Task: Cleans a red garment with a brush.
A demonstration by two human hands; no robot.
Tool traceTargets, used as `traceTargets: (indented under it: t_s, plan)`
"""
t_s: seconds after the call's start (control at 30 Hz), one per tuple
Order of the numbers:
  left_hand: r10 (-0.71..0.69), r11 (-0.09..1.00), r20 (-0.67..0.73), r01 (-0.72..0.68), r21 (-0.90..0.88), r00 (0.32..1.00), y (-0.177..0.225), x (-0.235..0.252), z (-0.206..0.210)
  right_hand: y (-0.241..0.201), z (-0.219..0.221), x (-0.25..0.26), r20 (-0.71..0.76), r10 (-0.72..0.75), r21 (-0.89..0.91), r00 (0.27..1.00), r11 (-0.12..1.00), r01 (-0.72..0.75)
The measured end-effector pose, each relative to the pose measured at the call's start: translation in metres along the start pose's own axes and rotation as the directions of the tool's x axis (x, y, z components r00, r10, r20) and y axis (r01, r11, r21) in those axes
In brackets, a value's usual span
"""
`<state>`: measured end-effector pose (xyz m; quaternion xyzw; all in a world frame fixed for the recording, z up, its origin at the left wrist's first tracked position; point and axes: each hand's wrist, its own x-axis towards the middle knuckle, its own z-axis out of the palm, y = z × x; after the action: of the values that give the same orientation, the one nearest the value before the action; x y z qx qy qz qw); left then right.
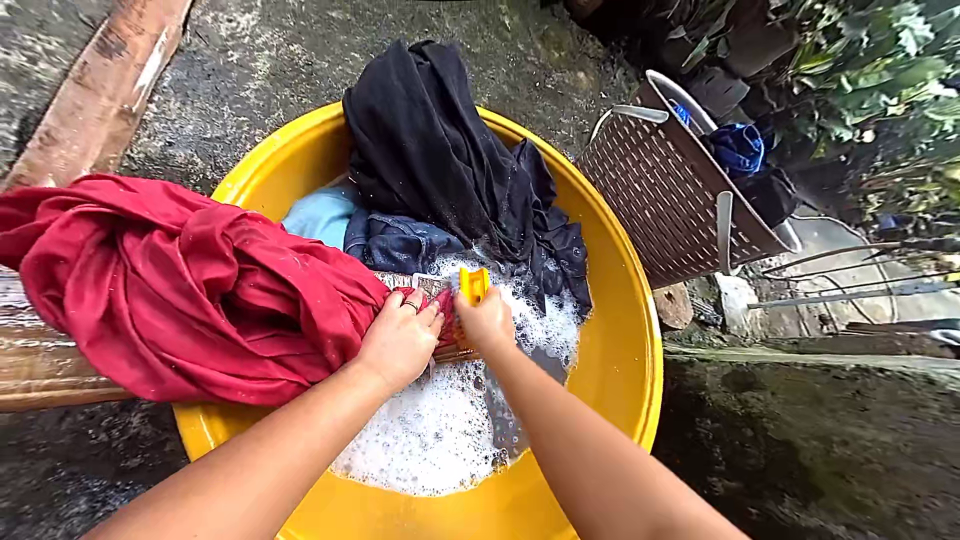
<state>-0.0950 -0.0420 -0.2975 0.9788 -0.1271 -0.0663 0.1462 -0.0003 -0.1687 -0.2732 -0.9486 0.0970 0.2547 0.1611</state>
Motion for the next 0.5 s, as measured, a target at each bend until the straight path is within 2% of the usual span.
traceTargets:
  t_s: [0.1,0.17,0.23,0.33,0.43,0.5]
  plan:
    - [0.017,0.998,-0.123,-0.024,-0.054,0.992,0.004,-0.016,0.004,-0.023,-0.011,0.018,-0.033,0.016,-0.090,0.999,0.996,-0.019]
    - [0.031,0.997,-0.223,-0.047,-0.066,0.974,0.005,-0.027,0.010,-0.017,-0.009,-0.006,-0.008,-0.075,-0.064,0.997,0.995,0.074]
    - [0.002,0.996,-0.206,-0.020,-0.084,0.978,0.005,-0.027,0.004,0.000,-0.006,-0.046,0.024,-0.190,-0.003,0.981,0.982,0.191]
    - [-0.015,0.997,-0.112,0.006,-0.082,0.994,0.008,-0.027,-0.002,0.022,0.001,-0.078,0.065,-0.200,-0.001,0.978,0.980,0.200]
    - [0.005,0.997,-0.139,-0.015,-0.070,0.990,0.005,-0.023,0.002,0.014,0.005,-0.034,0.020,-0.111,-0.058,0.994,0.992,0.112]
    - [-0.006,0.997,-0.096,-0.001,-0.076,0.995,0.003,-0.021,0.000,0.000,0.003,-0.003,-0.030,-0.057,-0.117,0.998,0.992,0.053]
